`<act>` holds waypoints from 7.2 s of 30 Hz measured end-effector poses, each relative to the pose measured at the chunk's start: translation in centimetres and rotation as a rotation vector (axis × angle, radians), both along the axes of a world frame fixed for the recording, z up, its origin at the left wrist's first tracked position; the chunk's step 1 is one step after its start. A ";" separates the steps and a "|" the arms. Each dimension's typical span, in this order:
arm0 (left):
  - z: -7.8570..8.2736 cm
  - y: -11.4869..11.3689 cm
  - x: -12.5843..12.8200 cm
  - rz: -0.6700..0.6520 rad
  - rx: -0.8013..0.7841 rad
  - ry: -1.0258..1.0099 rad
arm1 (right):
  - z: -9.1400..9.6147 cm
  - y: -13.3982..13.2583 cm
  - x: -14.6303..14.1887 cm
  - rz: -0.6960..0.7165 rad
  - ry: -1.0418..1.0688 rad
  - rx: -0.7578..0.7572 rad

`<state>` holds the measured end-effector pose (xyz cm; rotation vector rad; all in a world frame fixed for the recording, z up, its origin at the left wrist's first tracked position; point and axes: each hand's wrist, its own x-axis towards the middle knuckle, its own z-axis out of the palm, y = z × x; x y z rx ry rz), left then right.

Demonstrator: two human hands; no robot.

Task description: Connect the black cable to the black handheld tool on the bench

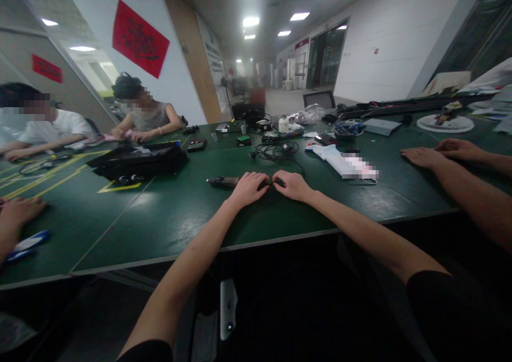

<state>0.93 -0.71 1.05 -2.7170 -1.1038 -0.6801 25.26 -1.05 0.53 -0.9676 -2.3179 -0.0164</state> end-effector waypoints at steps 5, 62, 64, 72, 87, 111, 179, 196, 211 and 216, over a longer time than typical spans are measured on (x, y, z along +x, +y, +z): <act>0.1 -0.1 0.0 0.001 -0.006 -0.006 | 0.0 0.0 0.0 0.000 -0.014 0.014; 0.3 -0.2 -0.1 -0.020 -0.028 -0.017 | 0.0 -0.1 0.0 0.001 -0.011 -0.001; 0.3 -0.1 0.0 -0.008 -0.032 -0.024 | 0.0 -0.1 0.0 -0.001 -0.016 0.005; 0.3 -0.2 0.0 0.003 -0.042 -0.017 | 0.1 -0.1 0.0 0.008 -0.026 0.009; 0.2 -0.1 0.1 0.000 -0.025 -0.030 | 0.1 -0.1 0.1 0.019 -0.017 -0.001; 0.3 0.0 0.3 0.049 -0.062 -0.036 | 0.2 -0.2 0.1 0.006 -0.029 -0.003; 0.2 0.0 0.7 0.074 -0.081 -0.061 | 0.5 -0.5 0.1 -0.017 -0.043 -0.022; 0.2 0.0 0.6 0.057 -0.088 -0.050 | 0.5 -0.5 0.1 -0.017 -0.043 -0.020; 0.2 -0.2 0.7 0.054 -0.077 -0.046 | 0.4 -0.5 0.1 -0.017 -0.040 -0.024; 0.4 -0.5 0.7 0.036 -0.080 -0.038 | 0.4 -0.5 0.1 -0.017 -0.038 -0.023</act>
